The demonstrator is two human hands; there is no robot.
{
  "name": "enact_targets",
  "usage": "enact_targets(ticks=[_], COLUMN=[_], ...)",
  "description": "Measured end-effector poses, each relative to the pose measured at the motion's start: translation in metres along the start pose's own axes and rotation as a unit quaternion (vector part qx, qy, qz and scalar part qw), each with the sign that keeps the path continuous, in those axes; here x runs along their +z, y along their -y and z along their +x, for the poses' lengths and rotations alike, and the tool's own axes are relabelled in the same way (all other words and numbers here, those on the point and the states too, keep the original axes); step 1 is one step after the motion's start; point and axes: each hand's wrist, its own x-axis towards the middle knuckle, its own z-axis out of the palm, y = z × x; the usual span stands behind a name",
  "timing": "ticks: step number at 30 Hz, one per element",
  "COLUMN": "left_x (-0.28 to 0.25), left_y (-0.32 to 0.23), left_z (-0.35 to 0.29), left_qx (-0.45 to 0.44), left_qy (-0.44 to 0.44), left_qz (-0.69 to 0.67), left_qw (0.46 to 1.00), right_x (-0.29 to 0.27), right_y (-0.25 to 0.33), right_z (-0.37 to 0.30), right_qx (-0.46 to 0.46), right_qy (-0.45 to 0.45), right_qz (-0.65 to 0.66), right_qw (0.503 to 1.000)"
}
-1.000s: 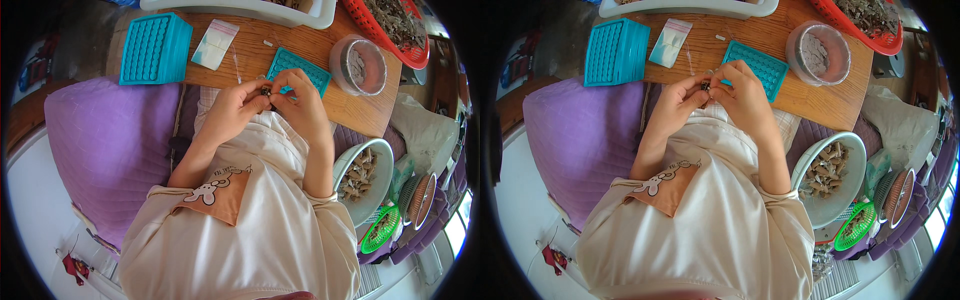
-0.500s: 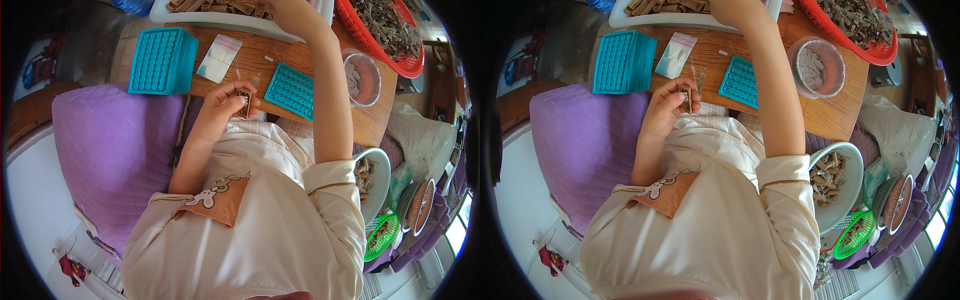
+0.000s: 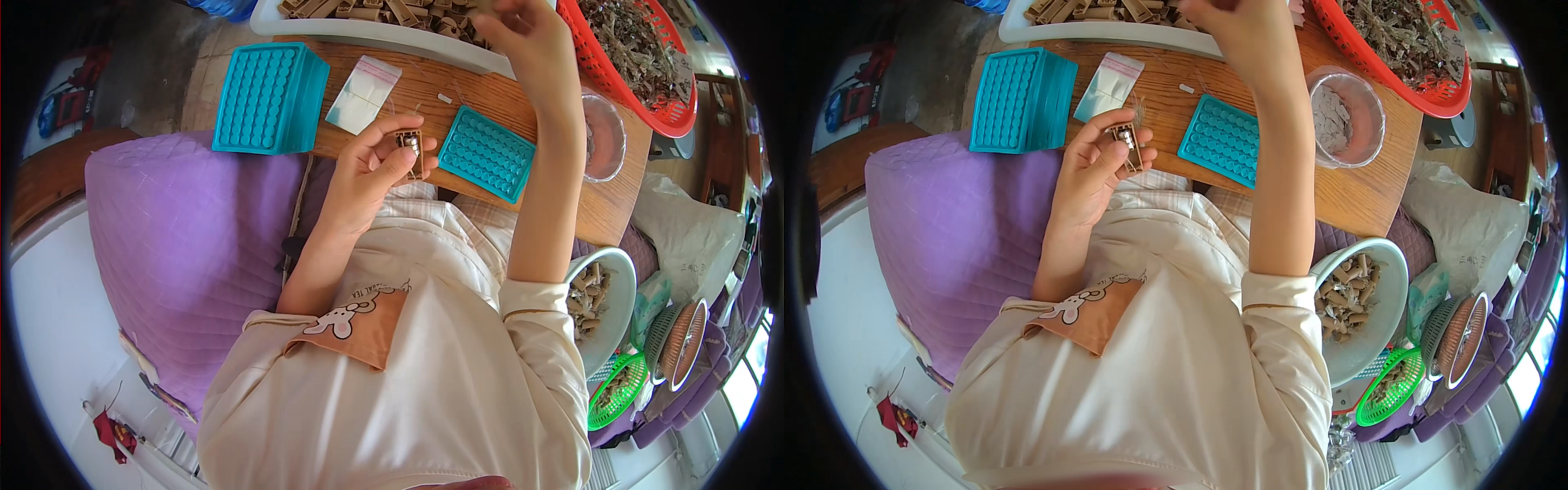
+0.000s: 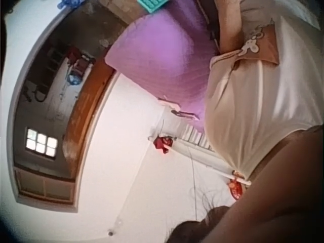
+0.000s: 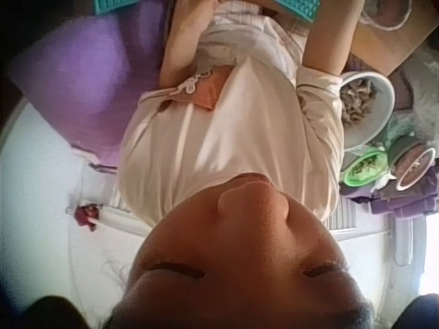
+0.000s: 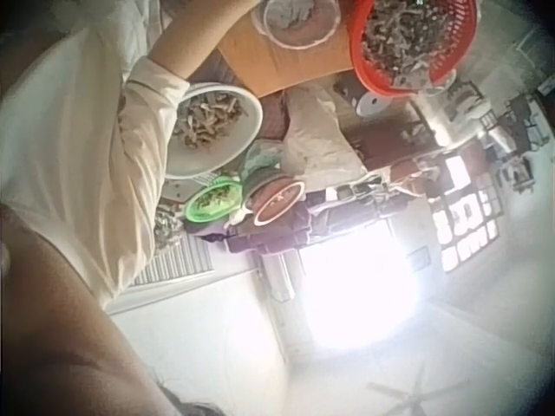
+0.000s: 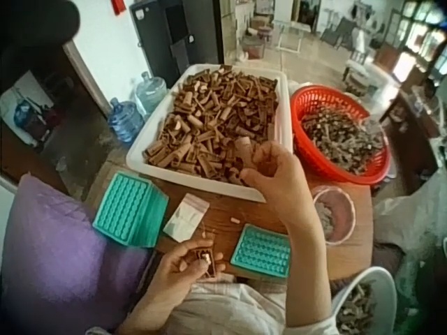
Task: The person assembles small metal brackets, plastic trays, small tubes, and hardware components into a larger assembly by hand.
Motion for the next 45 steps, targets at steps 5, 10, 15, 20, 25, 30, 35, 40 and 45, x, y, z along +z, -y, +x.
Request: enact_targets(ticks=[5, 10, 15, 20, 25, 30, 35, 40, 45], left_x=[0.024, 0.038, 0.059, 0.071, 0.047, 0.013, 0.005, 0.011, 0.012], left_y=[-0.008, -0.004, -0.001, 0.027, 0.043, 0.051, 0.049, 0.043, 0.046], left_z=[0.005, 0.007, 0.013, 0.035, 0.039, 0.039, 0.037, 0.031, 0.029], left_qx=[0.021, 0.059, 0.037, -0.063, -0.118, -0.135, -0.122, -0.113, -0.118], left_qy=[-0.011, -0.007, -0.019, -0.077, -0.067, -0.024, -0.037, -0.011, -0.007], left_qz=[-0.073, -0.044, -0.112, -0.339, -0.303, -0.244, -0.196, -0.172, -0.15], left_qw=[0.997, 0.997, 0.993, 0.935, 0.943, 0.96, 0.972, 0.979, 0.982], right_x=[-0.003, 0.016, 0.029, 0.042, 0.063, 0.082, 0.081, 0.079, 0.064], right_y=[0.001, 0.005, 0.016, -0.02, -0.034, -0.05, -0.059, -0.071, -0.073], right_z=[-0.068, -0.116, -0.137, -0.127, -0.14, -0.148, -0.15, -0.15, -0.13], right_qx=[0.056, 0.069, 0.051, 0.1, 0.099, 0.112, 0.149, 0.148, 0.159], right_qy=[-0.044, -0.089, -0.226, -0.36, -0.394, -0.347, -0.357, -0.374, -0.353], right_qz=[0.254, 0.243, 0.289, 0.387, 0.381, 0.289, 0.262, 0.264, 0.312], right_qw=[0.965, 0.963, 0.929, 0.843, 0.83, 0.885, 0.884, 0.876, 0.868])
